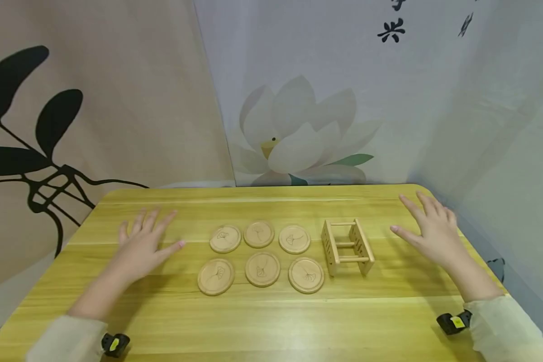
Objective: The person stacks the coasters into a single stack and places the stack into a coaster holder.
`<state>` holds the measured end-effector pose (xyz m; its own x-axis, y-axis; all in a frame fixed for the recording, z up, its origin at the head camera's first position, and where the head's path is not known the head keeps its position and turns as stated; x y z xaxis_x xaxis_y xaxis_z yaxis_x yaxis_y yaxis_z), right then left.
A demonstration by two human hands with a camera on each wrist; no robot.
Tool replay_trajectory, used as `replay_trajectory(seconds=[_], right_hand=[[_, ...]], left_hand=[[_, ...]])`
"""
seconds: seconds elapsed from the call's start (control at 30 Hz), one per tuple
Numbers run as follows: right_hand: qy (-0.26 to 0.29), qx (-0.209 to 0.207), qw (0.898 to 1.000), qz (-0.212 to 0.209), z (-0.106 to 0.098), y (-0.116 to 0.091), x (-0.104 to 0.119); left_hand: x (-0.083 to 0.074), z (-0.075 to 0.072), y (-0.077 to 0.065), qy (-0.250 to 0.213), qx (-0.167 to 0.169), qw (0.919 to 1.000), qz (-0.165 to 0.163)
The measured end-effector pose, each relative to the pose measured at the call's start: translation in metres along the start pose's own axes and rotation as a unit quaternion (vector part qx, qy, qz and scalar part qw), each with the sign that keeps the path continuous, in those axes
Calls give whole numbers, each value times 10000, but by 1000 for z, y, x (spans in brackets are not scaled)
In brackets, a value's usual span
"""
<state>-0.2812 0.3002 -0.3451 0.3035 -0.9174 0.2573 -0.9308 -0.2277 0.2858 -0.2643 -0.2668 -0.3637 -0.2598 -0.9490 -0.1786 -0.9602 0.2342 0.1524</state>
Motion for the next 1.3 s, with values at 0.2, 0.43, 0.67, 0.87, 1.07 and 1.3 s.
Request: replay_trajectory(seconds=[0.2,0.43,0.67,0.87,1.07,1.3], right_hand=[[520,-188,9985,-48,4,-4,10],[1135,-338,9926,-253,10,-6,21],[1848,-224,9821,-291,24,-8,25],[2457,-71,9686,-370,38,-9,26],[2879,8,9571,-341,49,-8,26],[3191,211,9472,-228,63,-10,26]], left_hand=[[-18,3,-3,-256,-173,9993,192],[-33,9,-7,-682,-275,9968,318],[-40,15,-12,-1315,-286,9903,358],[-44,25,-16,-1972,-196,9798,285],[-48,40,-20,-2515,-16,9676,232],[-49,54,-23,-2813,173,9594,90]])
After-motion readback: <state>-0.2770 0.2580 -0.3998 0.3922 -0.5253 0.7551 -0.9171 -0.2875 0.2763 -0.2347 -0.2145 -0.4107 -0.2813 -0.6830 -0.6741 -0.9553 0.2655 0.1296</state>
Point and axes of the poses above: each hand's wrist, its own y-axis towards the middle knuckle, its own z-axis out of the palm, x = y × z, the point moved 10 cm from there along y, towards the middle knuckle, and after that the axes turned 1 degree about x, right-handed, at the moved point
